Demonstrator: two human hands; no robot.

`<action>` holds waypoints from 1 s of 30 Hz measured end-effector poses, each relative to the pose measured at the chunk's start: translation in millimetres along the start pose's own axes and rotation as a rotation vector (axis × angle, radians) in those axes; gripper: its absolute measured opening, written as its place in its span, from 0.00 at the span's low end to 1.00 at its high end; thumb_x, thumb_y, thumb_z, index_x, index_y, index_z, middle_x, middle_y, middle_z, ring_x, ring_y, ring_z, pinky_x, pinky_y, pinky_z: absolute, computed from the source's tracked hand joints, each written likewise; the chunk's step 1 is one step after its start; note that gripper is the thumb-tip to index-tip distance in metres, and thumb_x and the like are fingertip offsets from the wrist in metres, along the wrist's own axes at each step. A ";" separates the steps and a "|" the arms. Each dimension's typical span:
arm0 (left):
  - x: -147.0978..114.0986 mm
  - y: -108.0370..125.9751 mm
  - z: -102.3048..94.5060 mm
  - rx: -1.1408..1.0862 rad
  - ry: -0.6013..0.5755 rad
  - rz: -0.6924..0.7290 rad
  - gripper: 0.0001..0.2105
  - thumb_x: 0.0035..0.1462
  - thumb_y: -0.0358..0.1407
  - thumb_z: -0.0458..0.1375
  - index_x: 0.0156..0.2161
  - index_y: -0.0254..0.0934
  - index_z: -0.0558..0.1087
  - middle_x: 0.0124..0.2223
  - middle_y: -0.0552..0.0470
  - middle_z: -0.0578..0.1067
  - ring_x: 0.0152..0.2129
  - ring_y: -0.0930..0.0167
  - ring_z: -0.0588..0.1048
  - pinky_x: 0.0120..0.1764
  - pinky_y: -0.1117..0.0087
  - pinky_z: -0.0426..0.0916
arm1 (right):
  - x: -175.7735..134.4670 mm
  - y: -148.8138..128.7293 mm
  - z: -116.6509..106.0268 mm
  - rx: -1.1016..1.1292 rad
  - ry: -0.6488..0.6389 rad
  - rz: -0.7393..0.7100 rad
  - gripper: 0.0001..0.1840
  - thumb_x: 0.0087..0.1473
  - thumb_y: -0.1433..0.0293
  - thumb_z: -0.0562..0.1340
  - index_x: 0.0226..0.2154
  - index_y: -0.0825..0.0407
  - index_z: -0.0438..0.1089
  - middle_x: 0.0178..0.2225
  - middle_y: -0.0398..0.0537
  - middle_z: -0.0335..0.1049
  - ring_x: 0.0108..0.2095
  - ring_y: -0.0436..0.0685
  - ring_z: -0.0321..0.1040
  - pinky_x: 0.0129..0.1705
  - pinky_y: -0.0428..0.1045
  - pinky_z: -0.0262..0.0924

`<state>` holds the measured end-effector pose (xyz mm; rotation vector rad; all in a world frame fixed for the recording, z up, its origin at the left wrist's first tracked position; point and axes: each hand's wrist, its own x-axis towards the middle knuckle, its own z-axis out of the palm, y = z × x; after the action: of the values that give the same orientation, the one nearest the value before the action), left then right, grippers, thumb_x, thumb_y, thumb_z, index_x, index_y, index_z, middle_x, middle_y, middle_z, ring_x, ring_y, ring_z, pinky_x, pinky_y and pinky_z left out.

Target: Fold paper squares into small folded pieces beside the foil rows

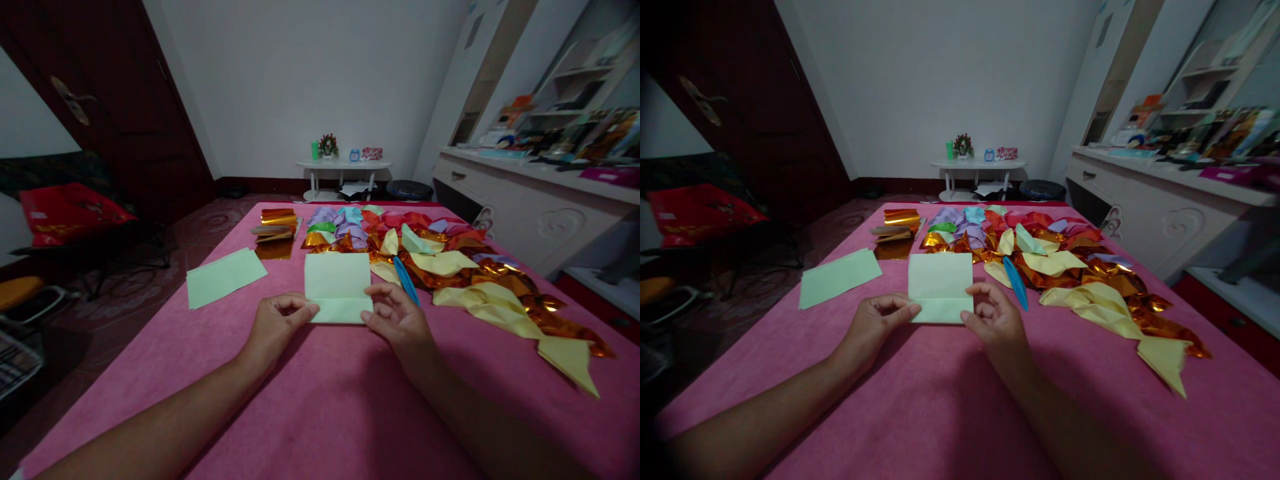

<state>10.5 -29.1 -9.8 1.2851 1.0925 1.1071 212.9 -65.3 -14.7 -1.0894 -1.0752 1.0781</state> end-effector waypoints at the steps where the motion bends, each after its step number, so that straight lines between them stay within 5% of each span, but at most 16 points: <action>1: -0.1 0.4 -0.1 -0.002 -0.001 -0.002 0.09 0.43 0.37 0.67 0.23 0.32 0.76 0.25 0.53 0.74 0.24 0.76 0.68 0.28 0.77 0.60 | -0.1 -0.2 0.1 0.011 -0.032 0.019 0.19 0.41 0.66 0.69 0.37 0.49 0.67 0.30 0.43 0.71 0.29 0.52 0.69 0.32 0.47 0.63; 9: 0.4 0.4 -1.0 -0.043 -0.024 0.003 0.08 0.43 0.37 0.67 0.24 0.32 0.76 0.28 0.52 0.75 0.26 0.75 0.69 0.30 0.77 0.62 | 3.2 1.7 -4.0 -0.012 0.002 0.143 0.20 0.36 0.60 0.71 0.33 0.54 0.74 0.27 0.47 0.74 0.27 0.53 0.68 0.29 0.46 0.60; 21: -2.0 -0.2 -0.9 -0.067 -0.011 0.005 0.08 0.43 0.36 0.67 0.23 0.33 0.76 0.27 0.53 0.75 0.25 0.76 0.69 0.29 0.78 0.62 | 2.8 -6.3 -3.1 -0.134 0.047 0.126 0.20 0.35 0.53 0.70 0.22 0.54 0.74 0.22 0.46 0.70 0.25 0.53 0.64 0.28 0.47 0.59; 30: -0.7 0.8 -0.7 -0.041 0.028 0.037 0.07 0.44 0.36 0.66 0.24 0.33 0.77 0.28 0.52 0.75 0.25 0.75 0.69 0.29 0.77 0.62 | 0.7 -9.6 -3.3 -0.163 0.010 0.103 0.21 0.35 0.54 0.70 0.25 0.55 0.75 0.24 0.47 0.72 0.25 0.53 0.66 0.28 0.47 0.59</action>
<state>9.7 -29.7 -9.0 1.2653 1.0654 1.1724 217.4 -66.3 -5.6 -1.2901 -1.1244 1.0788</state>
